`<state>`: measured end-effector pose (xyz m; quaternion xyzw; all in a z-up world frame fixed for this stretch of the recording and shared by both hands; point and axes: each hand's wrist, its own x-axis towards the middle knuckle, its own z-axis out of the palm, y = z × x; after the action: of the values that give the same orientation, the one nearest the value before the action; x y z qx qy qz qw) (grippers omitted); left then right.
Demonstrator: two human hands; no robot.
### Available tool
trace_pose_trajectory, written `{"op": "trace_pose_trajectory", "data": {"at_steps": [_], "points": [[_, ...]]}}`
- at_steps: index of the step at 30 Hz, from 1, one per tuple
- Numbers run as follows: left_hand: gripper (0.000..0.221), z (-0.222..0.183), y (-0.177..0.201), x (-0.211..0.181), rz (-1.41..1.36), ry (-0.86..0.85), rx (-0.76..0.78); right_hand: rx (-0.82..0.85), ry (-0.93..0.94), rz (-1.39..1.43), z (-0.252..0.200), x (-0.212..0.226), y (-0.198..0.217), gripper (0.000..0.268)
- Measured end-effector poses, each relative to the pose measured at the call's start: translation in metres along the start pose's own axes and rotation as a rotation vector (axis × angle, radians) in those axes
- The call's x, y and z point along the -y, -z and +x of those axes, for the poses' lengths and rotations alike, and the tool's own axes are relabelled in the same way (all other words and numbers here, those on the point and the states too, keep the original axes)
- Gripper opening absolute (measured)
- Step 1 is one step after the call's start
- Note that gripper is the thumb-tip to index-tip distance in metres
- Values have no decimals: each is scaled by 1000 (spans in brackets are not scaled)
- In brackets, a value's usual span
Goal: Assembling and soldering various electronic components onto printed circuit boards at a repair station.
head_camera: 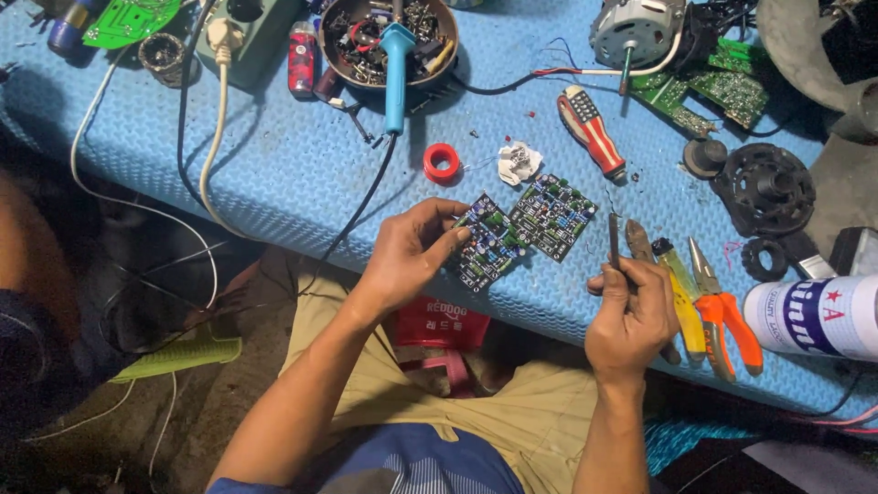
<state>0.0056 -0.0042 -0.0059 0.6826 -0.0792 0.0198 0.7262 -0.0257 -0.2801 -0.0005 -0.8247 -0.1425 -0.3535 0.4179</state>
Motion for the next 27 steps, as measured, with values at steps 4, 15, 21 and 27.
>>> {"op": "trace_pose_trajectory", "data": {"at_steps": [4, 15, 21, 27], "points": [[27, 0, 0, 1, 2, 1, -3, 8, -3, -25, 4, 8, -1, 9], [26, 0, 1, 3, -56, -11, 20, 6, 0, -45, 5, 8, -2, 7], [25, 0, 0, 0, -67, -29, 31, -49, -42, -56, 6, 11, -6, 5], [24, -2, 0, -3, -64, -67, 16, -131, 90, -363, 16, 19, -11, 15]]}}
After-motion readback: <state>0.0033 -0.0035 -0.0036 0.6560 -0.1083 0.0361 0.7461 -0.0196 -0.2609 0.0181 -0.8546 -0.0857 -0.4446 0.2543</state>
